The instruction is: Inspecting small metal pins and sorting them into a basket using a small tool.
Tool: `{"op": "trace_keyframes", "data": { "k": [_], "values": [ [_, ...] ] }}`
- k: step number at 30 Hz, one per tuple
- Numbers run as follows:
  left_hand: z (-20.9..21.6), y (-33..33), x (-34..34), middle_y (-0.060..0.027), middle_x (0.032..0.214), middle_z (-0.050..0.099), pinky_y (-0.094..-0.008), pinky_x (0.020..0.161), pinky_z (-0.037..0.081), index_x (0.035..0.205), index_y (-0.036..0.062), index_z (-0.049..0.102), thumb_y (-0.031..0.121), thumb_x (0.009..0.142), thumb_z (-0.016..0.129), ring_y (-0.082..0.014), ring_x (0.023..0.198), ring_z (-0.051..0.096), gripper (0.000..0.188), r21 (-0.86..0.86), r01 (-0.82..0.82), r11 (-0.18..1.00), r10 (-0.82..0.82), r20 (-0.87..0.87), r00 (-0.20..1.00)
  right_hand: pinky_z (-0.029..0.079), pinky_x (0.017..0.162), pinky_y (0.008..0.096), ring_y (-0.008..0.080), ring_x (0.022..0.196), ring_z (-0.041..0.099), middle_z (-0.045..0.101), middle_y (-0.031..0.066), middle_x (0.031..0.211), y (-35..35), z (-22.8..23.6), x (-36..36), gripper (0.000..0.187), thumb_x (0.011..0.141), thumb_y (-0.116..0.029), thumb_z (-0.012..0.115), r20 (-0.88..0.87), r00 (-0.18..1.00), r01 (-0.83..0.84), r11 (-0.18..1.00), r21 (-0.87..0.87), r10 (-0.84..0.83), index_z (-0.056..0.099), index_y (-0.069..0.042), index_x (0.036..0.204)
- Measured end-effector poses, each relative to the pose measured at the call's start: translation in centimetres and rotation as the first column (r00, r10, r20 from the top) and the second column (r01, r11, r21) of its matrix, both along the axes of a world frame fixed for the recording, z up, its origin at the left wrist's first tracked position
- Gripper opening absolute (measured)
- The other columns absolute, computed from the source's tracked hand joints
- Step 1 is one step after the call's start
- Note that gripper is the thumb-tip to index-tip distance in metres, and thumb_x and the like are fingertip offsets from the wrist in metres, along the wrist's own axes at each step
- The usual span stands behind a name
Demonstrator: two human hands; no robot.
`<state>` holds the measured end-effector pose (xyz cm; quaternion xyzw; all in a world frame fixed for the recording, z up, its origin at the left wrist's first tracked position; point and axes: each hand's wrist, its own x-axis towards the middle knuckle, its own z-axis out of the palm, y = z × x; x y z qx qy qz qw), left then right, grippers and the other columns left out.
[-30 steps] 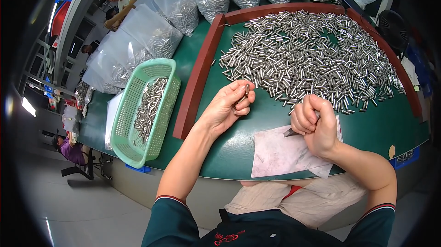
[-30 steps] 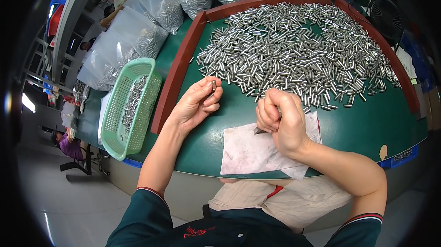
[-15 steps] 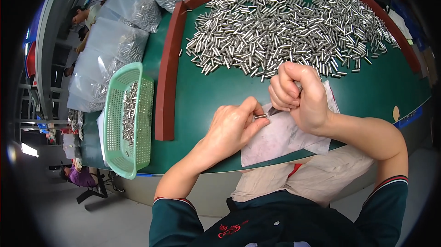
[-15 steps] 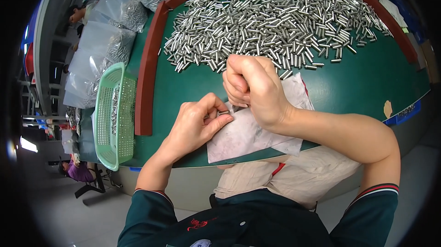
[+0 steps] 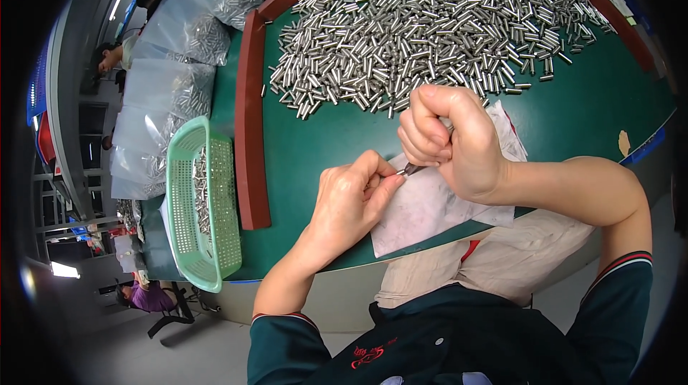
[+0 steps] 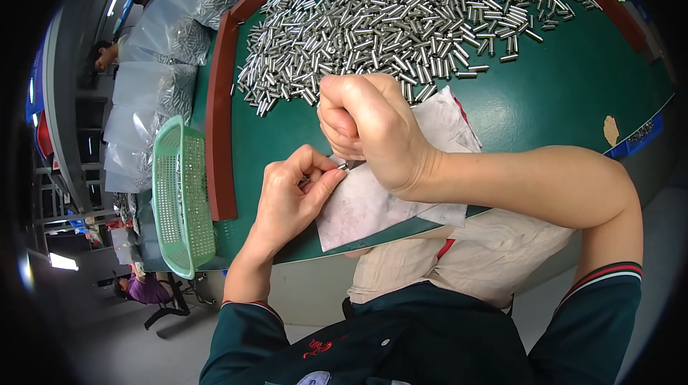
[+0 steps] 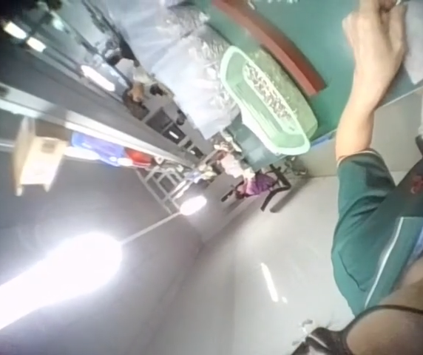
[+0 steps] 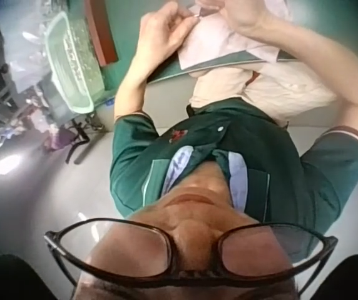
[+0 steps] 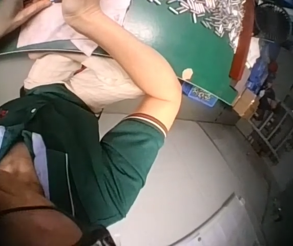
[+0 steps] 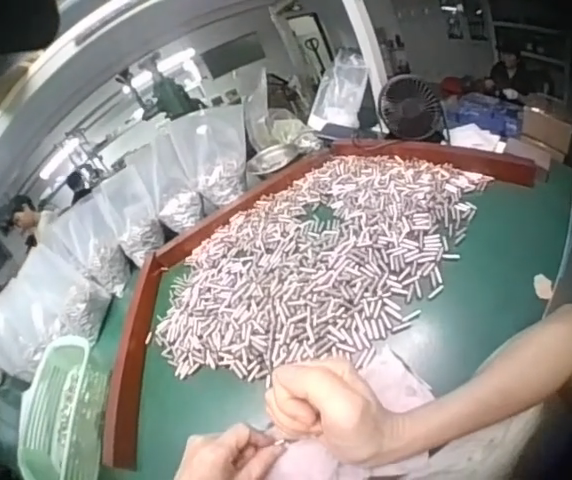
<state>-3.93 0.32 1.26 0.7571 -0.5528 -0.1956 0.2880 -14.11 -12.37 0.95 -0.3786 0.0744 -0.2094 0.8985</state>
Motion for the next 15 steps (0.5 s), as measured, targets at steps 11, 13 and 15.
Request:
{"op": "trace_keyframes", "data": {
  "k": [11, 13, 15],
  "values": [
    [-0.13, 0.06, 0.09, -0.0070, 0.046, 0.045, -0.0274, 0.039, 0.034, 0.067, -0.0006, 0.052, 0.006, 0.069, 0.067, -0.0161, 0.037, 0.042, 0.017, -0.028, -0.009, 1.000, 0.009, 0.007, 1.000, 0.018, 0.041, 0.0240, 0.0079, 0.040, 0.019, 0.025, -0.0020, 0.043, -0.06, 0.04, 0.01, 0.035, 0.085, -0.022, 0.031, -0.015, 1.000, -0.002, 1.000, 0.007, 0.002, 0.028, -0.011, 0.052],
    [-0.17, 0.04, 0.12, -0.0072, 0.046, 0.046, -0.0273, 0.039, 0.034, 0.066, -0.0007, 0.052, 0.006, 0.069, 0.067, -0.0160, 0.037, 0.042, 0.017, -0.036, -0.007, 0.999, 0.007, 0.004, 1.000, 0.018, 0.041, 0.0240, 0.0079, 0.040, 0.018, 0.025, -0.0021, 0.043, -0.07, 0.05, 0.02, 0.035, 0.086, -0.023, 0.031, -0.005, 1.000, 0.000, 1.000, 0.007, 0.000, 0.028, -0.012, 0.052],
    [-0.20, 0.03, 0.14, -0.0077, 0.046, 0.046, -0.0273, 0.039, 0.034, 0.066, -0.0010, 0.052, 0.006, 0.069, 0.067, -0.0159, 0.038, 0.043, 0.017, -0.036, -0.007, 0.999, 0.007, 0.000, 1.000, 0.018, 0.041, 0.0240, 0.0079, 0.040, 0.018, 0.025, -0.0021, 0.043, -0.14, 0.04, 0.03, 0.036, 0.086, -0.023, 0.030, -0.003, 1.000, -0.005, 1.000, 0.008, 0.005, 0.028, -0.012, 0.052]
  ]
}}
